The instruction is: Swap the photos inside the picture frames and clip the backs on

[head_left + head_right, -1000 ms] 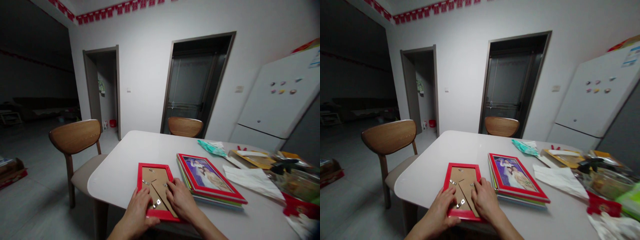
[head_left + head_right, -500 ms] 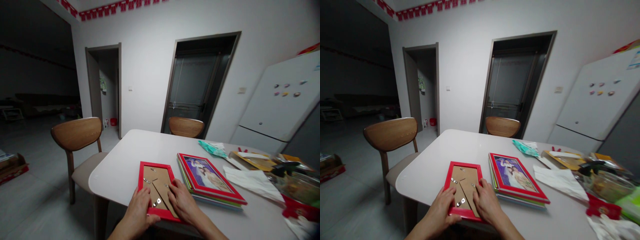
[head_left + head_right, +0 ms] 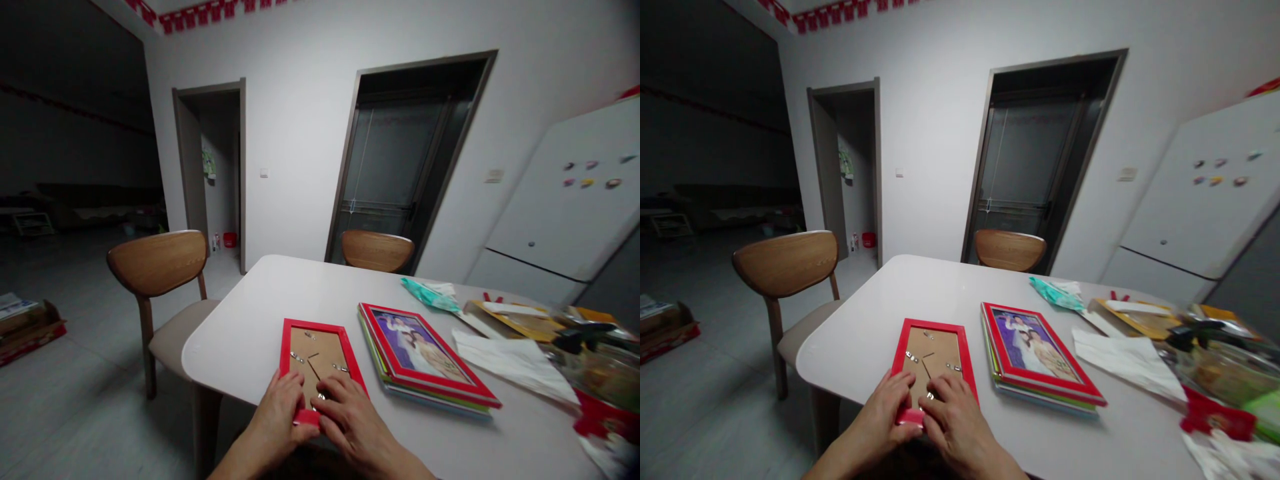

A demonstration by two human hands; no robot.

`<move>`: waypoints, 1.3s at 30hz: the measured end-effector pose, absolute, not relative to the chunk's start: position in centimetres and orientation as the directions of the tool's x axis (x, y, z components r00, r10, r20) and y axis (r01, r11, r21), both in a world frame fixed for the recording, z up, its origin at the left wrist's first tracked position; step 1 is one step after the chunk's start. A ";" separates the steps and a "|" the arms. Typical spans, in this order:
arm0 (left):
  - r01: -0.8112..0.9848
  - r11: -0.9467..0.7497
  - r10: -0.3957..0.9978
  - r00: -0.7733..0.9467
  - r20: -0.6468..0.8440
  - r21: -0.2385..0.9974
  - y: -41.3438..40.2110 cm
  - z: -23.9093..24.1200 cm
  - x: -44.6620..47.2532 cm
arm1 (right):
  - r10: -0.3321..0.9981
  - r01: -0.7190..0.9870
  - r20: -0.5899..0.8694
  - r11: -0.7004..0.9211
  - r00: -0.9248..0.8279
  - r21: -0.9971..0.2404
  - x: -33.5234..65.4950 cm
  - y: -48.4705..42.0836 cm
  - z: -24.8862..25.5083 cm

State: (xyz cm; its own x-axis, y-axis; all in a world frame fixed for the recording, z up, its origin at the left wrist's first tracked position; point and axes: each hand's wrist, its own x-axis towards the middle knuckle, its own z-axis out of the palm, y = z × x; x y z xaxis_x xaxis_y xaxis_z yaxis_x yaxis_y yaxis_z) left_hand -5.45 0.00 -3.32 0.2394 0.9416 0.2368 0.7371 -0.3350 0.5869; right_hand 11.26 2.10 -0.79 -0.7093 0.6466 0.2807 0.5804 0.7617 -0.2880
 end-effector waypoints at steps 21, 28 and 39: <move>0.711 -0.309 0.951 0.251 0.183 0.632 -0.7 -3.0 -5.8 | 0.735 0.705 0.261 0.676 -0.626 -0.215 6.3 8.5 -2.3; 0.708 -0.308 0.951 0.247 0.185 0.635 -0.9 -3.4 -6.0 | 0.736 0.673 0.238 0.676 -0.633 -0.299 7.2 9.4 -2.1; 0.710 -0.337 0.937 0.316 0.148 0.619 -0.6 -3.5 -6.2 | 0.960 0.870 0.200 0.266 -0.198 -0.414 6.9 14.7 -3.5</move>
State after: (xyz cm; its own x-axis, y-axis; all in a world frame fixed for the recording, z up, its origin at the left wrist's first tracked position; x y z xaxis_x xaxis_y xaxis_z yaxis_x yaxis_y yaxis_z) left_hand -6.22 -0.65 -3.47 0.3163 0.9370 0.1481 0.7096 -0.3373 0.6186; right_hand 6.88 14.66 -3.54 -0.1981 0.9595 0.2000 0.8704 0.2661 -0.4142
